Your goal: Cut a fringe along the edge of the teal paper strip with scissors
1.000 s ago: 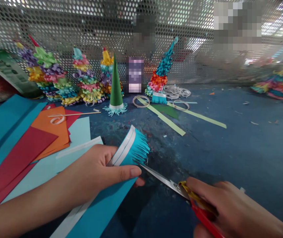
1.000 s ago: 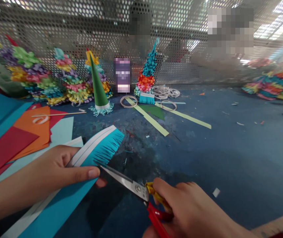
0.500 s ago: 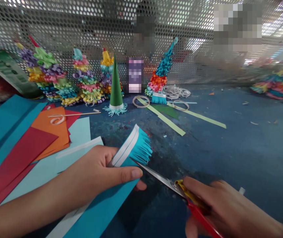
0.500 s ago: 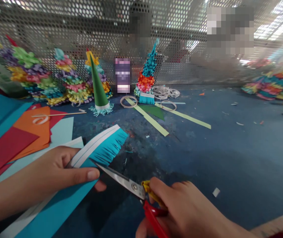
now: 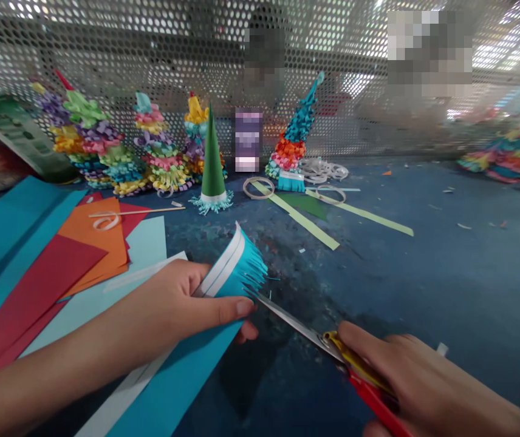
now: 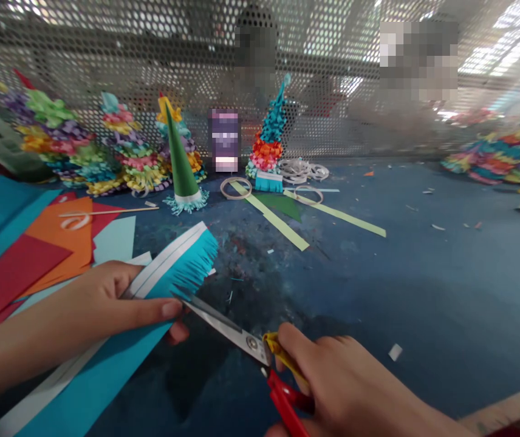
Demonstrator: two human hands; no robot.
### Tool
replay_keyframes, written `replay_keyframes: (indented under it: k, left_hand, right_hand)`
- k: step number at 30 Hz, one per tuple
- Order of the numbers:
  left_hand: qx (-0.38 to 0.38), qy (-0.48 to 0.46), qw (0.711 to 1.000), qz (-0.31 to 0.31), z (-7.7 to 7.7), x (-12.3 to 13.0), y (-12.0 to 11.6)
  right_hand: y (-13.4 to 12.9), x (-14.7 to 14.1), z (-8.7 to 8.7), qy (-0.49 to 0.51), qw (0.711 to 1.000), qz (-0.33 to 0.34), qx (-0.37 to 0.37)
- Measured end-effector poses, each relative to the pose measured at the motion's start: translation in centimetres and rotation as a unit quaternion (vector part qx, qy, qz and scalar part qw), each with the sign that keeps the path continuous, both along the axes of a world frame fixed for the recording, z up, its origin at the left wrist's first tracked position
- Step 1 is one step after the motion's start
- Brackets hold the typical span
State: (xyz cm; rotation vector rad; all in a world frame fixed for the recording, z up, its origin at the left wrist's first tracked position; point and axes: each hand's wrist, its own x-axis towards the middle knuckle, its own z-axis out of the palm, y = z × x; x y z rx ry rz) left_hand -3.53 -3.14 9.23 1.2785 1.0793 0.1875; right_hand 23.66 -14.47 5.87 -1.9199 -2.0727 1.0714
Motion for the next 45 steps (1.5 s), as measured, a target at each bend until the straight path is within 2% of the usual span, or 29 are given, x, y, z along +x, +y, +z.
replay_keyframes:
  k: [4, 9, 18, 21, 24, 27, 35, 38, 41, 45]
  left_hand:
    - [0.007, 0.014, 1.000, -0.016, 0.0, -0.3, 0.0]
    - [0.005, 0.019, 1.000, -0.002, -0.4, -0.4, -0.1]
    - [0.030, 0.005, 0.999, -0.028, -0.5, -0.4, 0.2]
    - [0.027, 0.015, 0.999, -0.019, -0.8, -0.4, 0.2]
    - [0.022, 0.029, 0.999, -0.013, -1.0, -0.5, 0.1]
    - [0.022, 0.029, 0.999, -0.023, -0.9, -0.7, 0.1]
    - [0.028, 0.007, 0.999, -0.032, -0.8, -0.5, 0.4]
    - [0.041, -0.006, 0.999, -0.026, -0.6, -0.2, 0.4]
    - [0.045, -0.008, 0.999, -0.026, -0.4, -0.3, 0.3]
    - [0.055, 0.022, 0.997, -0.039, -0.5, -0.6, 0.2]
  right_hand:
    - [0.1, -0.3, 0.3, -0.001, 1.000, 0.001, -0.021]
    - [0.0, -0.5, 0.6, 0.014, 0.999, 0.000, -0.039]
    - [0.7, -1.2, 1.5, -0.013, 0.992, 0.000, -0.128]
    - [1.3, -1.7, 1.9, -0.058, 0.983, 0.001, -0.173]
    - [1.9, -2.0, 2.2, -0.042, 0.979, -0.001, -0.197]
    - [2.0, -1.9, 2.3, -0.019, 0.981, -0.007, -0.193]
    - [1.4, -1.3, 1.6, -0.085, 0.989, 0.026, -0.122]
    - [1.7, -1.3, 1.5, -0.089, 0.988, 0.030, -0.119]
    - [1.9, -1.2, 1.0, -0.058, 0.988, 0.028, -0.140]
    - [2.0, -0.8, 0.3, 0.029, 0.988, 0.037, -0.146]
